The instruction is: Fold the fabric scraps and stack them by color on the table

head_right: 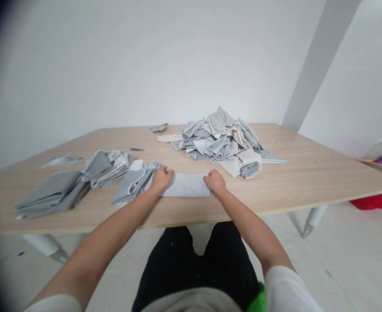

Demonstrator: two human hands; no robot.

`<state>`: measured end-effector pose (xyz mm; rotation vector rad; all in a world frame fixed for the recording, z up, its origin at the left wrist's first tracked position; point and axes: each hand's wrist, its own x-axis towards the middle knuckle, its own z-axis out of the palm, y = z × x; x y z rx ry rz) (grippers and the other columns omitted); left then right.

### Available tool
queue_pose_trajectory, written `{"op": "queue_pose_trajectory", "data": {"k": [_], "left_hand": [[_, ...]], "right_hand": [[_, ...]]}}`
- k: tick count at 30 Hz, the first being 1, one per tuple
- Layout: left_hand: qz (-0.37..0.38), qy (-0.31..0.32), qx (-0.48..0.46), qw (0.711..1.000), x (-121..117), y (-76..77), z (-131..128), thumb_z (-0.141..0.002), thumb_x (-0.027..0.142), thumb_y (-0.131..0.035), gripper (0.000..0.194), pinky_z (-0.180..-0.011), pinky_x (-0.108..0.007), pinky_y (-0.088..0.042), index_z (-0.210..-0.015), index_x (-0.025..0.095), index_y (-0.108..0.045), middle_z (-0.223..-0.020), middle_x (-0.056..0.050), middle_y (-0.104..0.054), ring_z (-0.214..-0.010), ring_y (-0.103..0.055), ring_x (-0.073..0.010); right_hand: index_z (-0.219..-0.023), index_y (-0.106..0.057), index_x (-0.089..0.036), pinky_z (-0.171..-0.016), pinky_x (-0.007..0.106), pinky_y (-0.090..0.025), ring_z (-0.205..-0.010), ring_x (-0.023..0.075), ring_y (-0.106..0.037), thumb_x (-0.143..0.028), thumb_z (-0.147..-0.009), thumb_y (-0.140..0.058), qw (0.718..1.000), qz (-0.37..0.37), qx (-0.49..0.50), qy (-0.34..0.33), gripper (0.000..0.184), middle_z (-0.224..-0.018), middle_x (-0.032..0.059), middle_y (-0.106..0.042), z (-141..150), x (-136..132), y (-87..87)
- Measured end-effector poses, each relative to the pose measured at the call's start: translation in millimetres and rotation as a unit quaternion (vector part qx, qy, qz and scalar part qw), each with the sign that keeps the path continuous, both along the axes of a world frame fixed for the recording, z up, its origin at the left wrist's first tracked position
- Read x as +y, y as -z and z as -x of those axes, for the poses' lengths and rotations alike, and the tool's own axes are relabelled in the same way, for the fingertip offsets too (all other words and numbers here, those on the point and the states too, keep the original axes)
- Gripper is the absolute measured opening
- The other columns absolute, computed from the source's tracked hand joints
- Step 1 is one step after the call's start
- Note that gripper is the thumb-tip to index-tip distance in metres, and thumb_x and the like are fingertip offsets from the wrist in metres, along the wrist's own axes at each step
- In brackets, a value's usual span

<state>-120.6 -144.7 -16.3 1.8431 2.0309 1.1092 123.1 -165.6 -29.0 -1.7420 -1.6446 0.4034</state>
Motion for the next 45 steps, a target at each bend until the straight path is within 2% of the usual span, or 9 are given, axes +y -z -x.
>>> {"op": "queue_pose_trajectory", "data": {"k": [4, 10, 13, 17, 20, 29, 38, 42, 45], "left_hand": [[-0.037, -0.009, 0.074, 0.997, -7, 4.0, 1, -0.088, 0.03, -0.042, 0.046, -0.102, -0.038, -0.036, -0.128, 0.008, -0.047, -0.128, -0.019, -0.054, -0.123, -0.048, -0.0273], [-0.019, 0.021, 0.154, 0.988, -24, 1.0, 1, -0.086, 0.046, -0.048, 0.045, -0.094, -0.045, -0.042, -0.113, 0.012, -0.059, -0.111, -0.019, -0.063, -0.11, -0.056, -0.0333], [-0.034, 0.075, 0.183, 0.98, -43, -3.5, -6, -0.086, 0.045, -0.048, 0.044, -0.099, -0.043, -0.04, -0.117, 0.014, -0.057, -0.118, -0.016, -0.061, -0.115, -0.053, -0.0304], [-0.082, 0.228, 0.258, 0.935, -79, -3.7, -10, -0.088, 0.044, -0.048, 0.042, -0.106, -0.043, -0.034, -0.12, 0.018, -0.056, -0.127, -0.013, -0.057, -0.124, -0.047, -0.0268], [-0.059, 0.283, 0.304, 0.908, -96, 1.5, -3, -0.086, 0.044, -0.053, 0.043, -0.108, -0.05, -0.031, -0.123, 0.021, -0.056, -0.133, -0.011, -0.054, -0.131, -0.039, -0.0298], [-0.088, 0.266, 0.302, 0.911, -116, 12.9, 18, -0.089, 0.043, -0.049, 0.046, -0.111, -0.052, -0.027, -0.128, 0.018, -0.052, -0.137, -0.012, -0.052, -0.136, -0.034, -0.029], [-0.09, 0.252, 0.268, 0.925, -121, 22.8, 20, -0.089, 0.044, -0.05, 0.045, -0.109, -0.052, -0.033, -0.125, 0.017, -0.054, -0.132, -0.013, -0.055, -0.134, -0.038, -0.0302], [-0.104, 0.234, 0.268, 0.929, -124, 21.2, 18, -0.088, 0.044, -0.051, 0.046, -0.109, -0.053, -0.031, -0.124, 0.017, -0.054, -0.133, -0.014, -0.054, -0.134, -0.037, -0.0306], [-0.111, 0.231, 0.269, 0.928, -129, 19.5, 18, -0.089, 0.043, -0.051, 0.044, -0.11, -0.054, -0.031, -0.123, 0.016, -0.054, -0.133, -0.014, -0.054, -0.134, -0.037, -0.0306]], "right_hand": [[-0.106, -0.059, -0.011, -0.076, 0.034, -0.045, -0.088, 0.0253, -0.062, -0.046, -0.079, -0.055, 0.999, 0.014, -0.036, 0.038, 0.044, -0.096, 0.0149, -0.066, -2, -2, 3.1], [-0.117, -0.057, -0.01, -0.1, 0.039, -0.036, -0.116, 0.0286, -0.051, -0.043, -0.086, -0.05, 0.996, -0.022, -0.089, -0.012, 0.045, -0.119, 0.019, -0.06, -1, -29, -6.8], [-0.123, -0.056, -0.011, -0.109, 0.039, -0.027, -0.13, 0.0282, -0.04, -0.043, -0.087, -0.052, 0.977, -0.072, -0.145, -0.137, 0.048, -0.131, 0.0165, -0.054, 0, -48, -12.1], [-0.134, -0.05, -0.014, -0.111, 0.048, -0.022, -0.139, 0.0306, -0.027, -0.045, -0.082, -0.059, 0.894, -0.07, -0.219, -0.385, 0.061, -0.144, 0.0143, -0.044, 0, -60, -17.4], [-0.136, -0.048, -0.018, -0.112, 0.05, -0.02, -0.141, 0.0303, -0.023, -0.047, -0.081, -0.06, 0.858, -0.051, -0.229, -0.458, 0.063, -0.149, 0.0117, -0.039, 2, -56, -21.5], [-0.138, -0.046, -0.014, -0.111, 0.037, -0.027, -0.137, 0.0255, -0.034, -0.045, -0.092, -0.046, 0.884, -0.002, -0.257, -0.391, 0.056, -0.148, 0.0136, -0.039, 20, -19, -7.9], [-0.123, -0.053, -0.001, -0.093, 0.052, -0.04, -0.119, 0.0394, -0.05, -0.041, -0.091, -0.043, 0.955, 0.018, -0.237, -0.179, 0.052, -0.132, 0.033, -0.047, 78, -11, -5.1], [-0.125, -0.052, -0.008, -0.098, 0.037, -0.04, -0.118, 0.0262, -0.054, -0.043, -0.095, -0.036, 0.951, -0.011, -0.21, -0.225, 0.048, -0.13, 0.0218, -0.055, 106, -12, -17.1], [-0.129, -0.048, -0.012, -0.108, 0.035, -0.028, -0.133, 0.0205, -0.039, -0.035, -0.099, -0.026, 0.947, -0.045, -0.2, -0.249, 0.044, -0.143, 0.016, -0.045, 108, -15, -23.2]]}}
